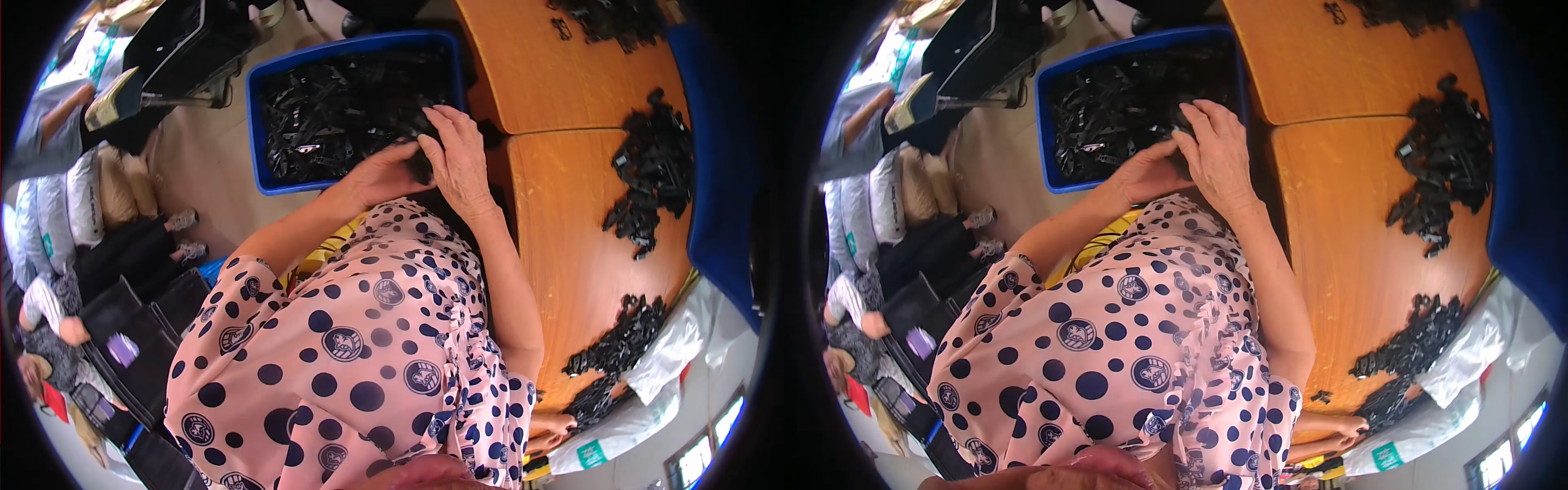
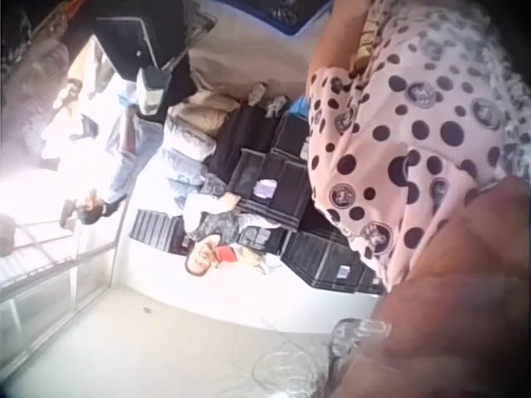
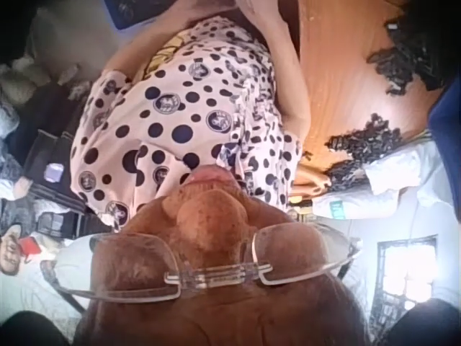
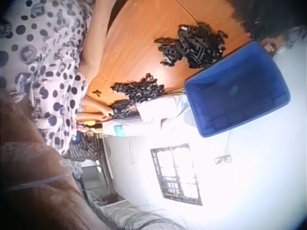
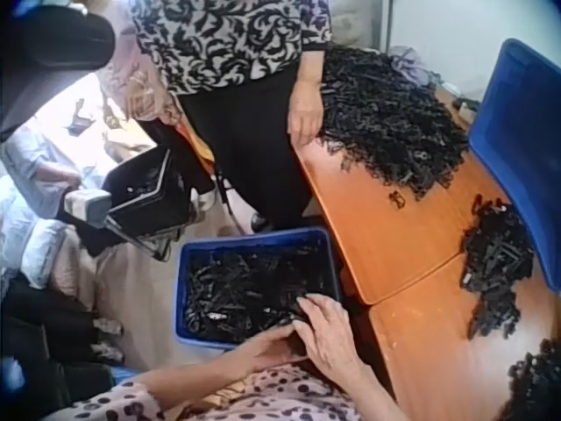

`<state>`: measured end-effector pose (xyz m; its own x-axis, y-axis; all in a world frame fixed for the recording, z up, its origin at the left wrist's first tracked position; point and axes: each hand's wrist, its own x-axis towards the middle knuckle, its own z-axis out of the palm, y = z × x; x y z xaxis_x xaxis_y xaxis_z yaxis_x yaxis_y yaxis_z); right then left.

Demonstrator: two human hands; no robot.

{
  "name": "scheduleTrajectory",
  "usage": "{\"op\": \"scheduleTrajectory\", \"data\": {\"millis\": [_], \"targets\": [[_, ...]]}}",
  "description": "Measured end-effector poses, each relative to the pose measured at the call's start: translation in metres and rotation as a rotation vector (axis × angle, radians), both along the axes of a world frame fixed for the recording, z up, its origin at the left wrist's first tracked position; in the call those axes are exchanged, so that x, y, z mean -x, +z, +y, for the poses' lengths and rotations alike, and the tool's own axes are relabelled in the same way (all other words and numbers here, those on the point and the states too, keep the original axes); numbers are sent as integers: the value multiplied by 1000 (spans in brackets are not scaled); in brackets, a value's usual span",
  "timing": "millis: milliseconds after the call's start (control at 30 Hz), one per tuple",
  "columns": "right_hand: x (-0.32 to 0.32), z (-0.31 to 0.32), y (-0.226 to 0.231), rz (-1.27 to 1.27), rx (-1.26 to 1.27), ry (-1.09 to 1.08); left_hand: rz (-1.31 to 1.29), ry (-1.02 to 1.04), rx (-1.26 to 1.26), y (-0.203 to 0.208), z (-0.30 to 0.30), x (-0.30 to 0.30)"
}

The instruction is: The person sorts and organizes small black plastic components by hand, moving them from a wooden table into a blue bin.

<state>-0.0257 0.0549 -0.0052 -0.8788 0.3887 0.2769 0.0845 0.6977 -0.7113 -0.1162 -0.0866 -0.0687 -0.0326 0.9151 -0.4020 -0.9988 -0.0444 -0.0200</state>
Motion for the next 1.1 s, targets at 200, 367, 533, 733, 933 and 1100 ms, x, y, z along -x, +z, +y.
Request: {"op": "scheduleTrajectory", "data": {"millis": [200,367,533,733,933,1100], "targets": [[3,28,17,64,-71,-54,286,158,563,-115,-93,83],[-72,62,36,123,-169,-347,438,278,897,-165,-118,100],[-98,69,2,221,-146,-499,1018,158,1140,-147,-121,94],[-115,67,6,277,-37,-563,1930,267,634,-32,40,51],[-151,65,4,271,-48,-536,2439,417,-169,81,158,-24],[-232,47,1,193,-166,-796,2443,97,-756,115,262,-132]]}}
